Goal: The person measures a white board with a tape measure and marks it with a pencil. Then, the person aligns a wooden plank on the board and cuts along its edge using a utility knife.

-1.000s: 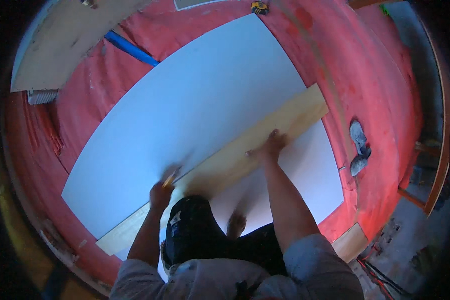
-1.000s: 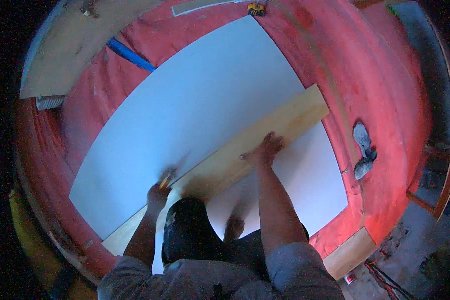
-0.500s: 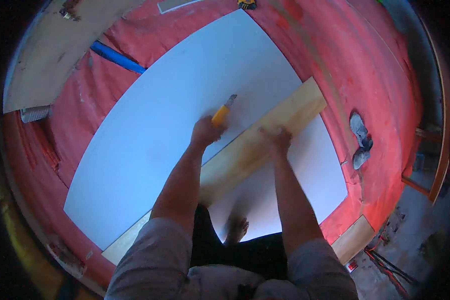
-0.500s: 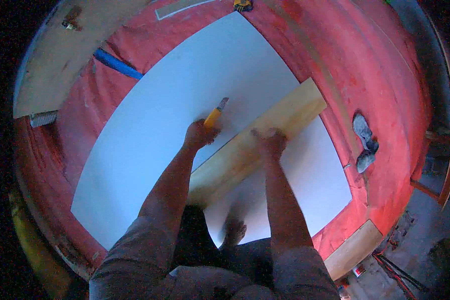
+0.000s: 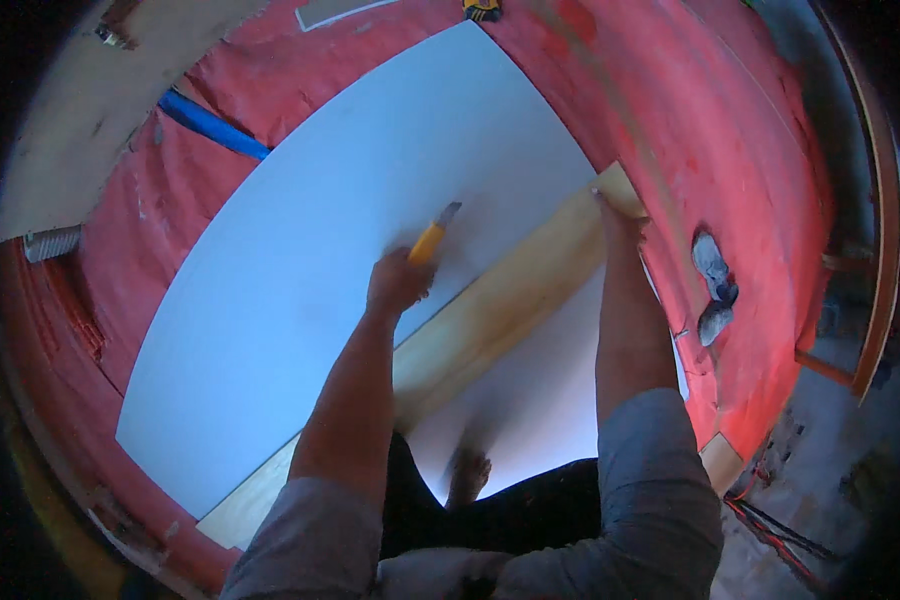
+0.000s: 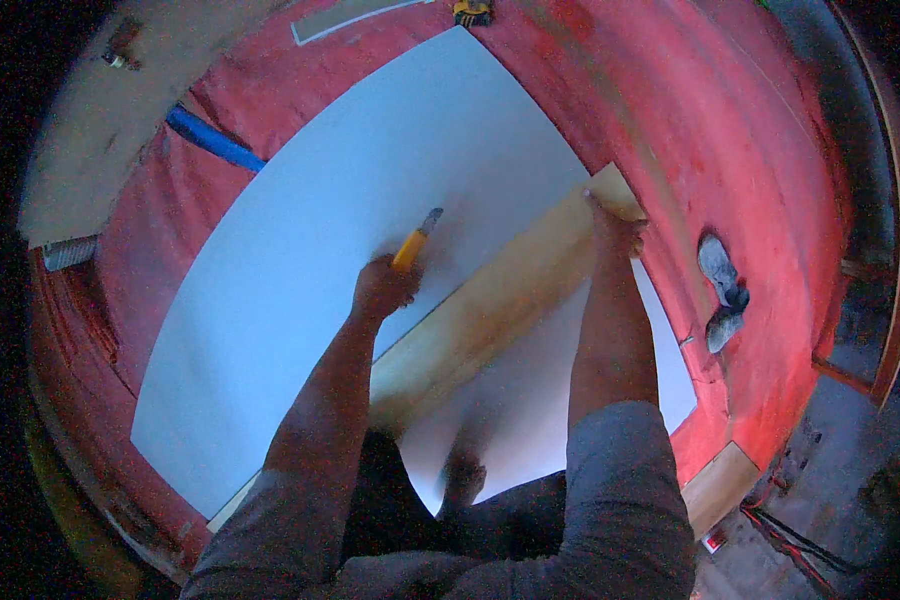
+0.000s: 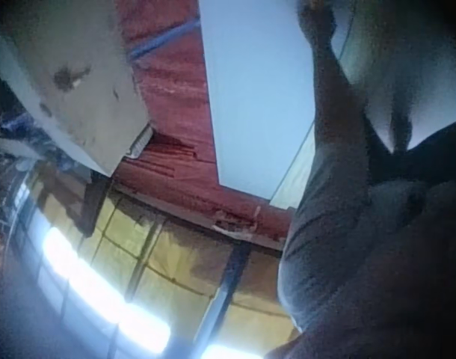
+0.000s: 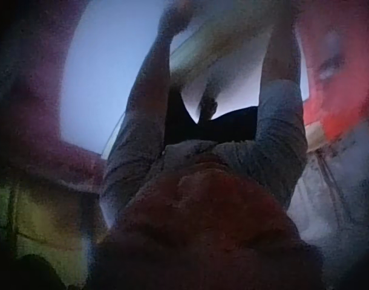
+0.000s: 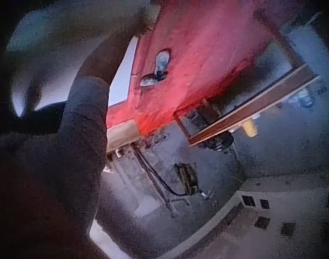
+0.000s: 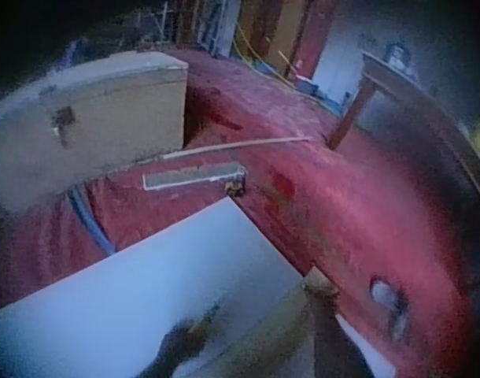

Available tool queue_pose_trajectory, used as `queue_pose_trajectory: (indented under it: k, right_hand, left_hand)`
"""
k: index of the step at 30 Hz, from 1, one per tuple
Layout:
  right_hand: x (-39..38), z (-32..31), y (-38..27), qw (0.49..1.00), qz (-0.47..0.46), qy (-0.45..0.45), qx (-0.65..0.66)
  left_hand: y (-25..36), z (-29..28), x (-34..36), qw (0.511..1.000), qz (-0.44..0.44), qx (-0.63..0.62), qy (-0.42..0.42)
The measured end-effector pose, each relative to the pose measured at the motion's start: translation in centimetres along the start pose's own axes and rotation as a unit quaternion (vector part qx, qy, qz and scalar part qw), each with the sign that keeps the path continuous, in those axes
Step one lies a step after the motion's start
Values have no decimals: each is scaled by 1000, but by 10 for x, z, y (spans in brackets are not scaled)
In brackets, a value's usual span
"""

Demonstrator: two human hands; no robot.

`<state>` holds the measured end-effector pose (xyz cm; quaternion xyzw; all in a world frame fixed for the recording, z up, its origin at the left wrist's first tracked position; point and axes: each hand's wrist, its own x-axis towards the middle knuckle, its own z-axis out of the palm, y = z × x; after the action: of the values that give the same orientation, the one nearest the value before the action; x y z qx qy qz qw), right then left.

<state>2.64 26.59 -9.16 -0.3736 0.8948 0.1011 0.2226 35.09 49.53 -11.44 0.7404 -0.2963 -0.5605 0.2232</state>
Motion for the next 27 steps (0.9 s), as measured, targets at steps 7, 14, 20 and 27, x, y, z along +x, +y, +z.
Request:
queue_pose_trajectory:
  k: [7, 14, 20, 27]
  right_hand:
    - [47, 18, 2, 972, -135, 51, 187]
    - [83, 26, 20, 996, 28, 60, 59]
    - [109, 26, 8, 992, -78, 62, 73]
    - [111, 39, -8, 989, -79, 60, 106]
  left_hand:
    - [-8, 3, 5, 999, -21, -27, 7]
    - [-5, 3, 4, 1000, -3, -27, -1]
    - [5, 0, -2, 999, -41, -25, -7]
    - [-3, 3, 2, 999, -3, -38, 8]
